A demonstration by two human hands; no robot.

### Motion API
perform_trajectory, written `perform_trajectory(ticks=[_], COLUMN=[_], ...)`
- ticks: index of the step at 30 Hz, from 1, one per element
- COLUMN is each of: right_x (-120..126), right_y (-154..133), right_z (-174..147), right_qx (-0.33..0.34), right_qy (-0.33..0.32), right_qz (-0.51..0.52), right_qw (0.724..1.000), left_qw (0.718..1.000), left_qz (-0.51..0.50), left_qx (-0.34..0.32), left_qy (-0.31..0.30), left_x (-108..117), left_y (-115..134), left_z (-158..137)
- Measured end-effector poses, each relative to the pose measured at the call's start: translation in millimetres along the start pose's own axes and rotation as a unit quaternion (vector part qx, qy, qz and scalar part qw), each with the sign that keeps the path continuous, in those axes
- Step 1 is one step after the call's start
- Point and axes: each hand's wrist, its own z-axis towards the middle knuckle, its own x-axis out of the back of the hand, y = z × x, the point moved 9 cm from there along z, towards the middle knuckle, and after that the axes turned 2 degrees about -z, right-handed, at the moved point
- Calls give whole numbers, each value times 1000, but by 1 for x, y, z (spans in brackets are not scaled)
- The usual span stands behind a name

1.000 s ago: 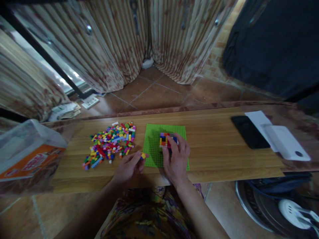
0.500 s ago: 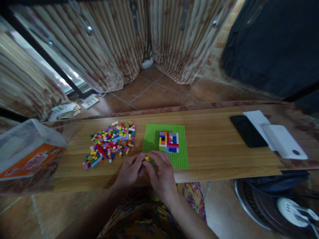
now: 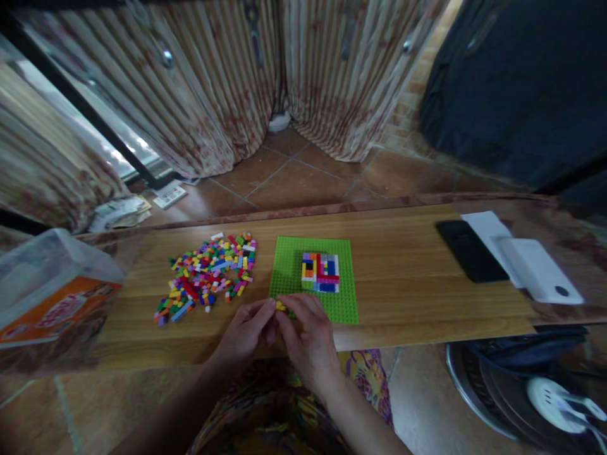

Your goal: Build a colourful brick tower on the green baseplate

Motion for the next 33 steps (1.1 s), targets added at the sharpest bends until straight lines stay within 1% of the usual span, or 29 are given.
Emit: perform_trajectory(ticks=[5,10,14,18,22,27,30,33], right_x=[3,5,6,8,8,4,5,6], right_y=[4,4,6,10,17,24,25,22], right_z=[0,0,-1,-2,-4,-7,-8,-7], right_qx=[-22,-15,-15,-38,-77,-116,-124,-117], right_qy=[4,5,2,15,28,40,61,71], right_qz=[12,3,11,28,65,97,90,71], right_qw=[1000,1000,1000,999,995,988,986,988], left_qw=[1000,999,999,999,997,986,977,974], left_qz=[-8,-25,-31,6,55,117,147,153], left_qx=[-8,-17,-17,-23,-47,-109,-132,-139], left_qy=[-19,-18,-20,-29,-1,54,79,87], left_x=[-3,-4,-5,-8,-7,-3,-1,-3], left_y=[4,10,7,2,1,5,7,7], left_z=[-2,-3,-3,-4,-4,-7,-9,-7])
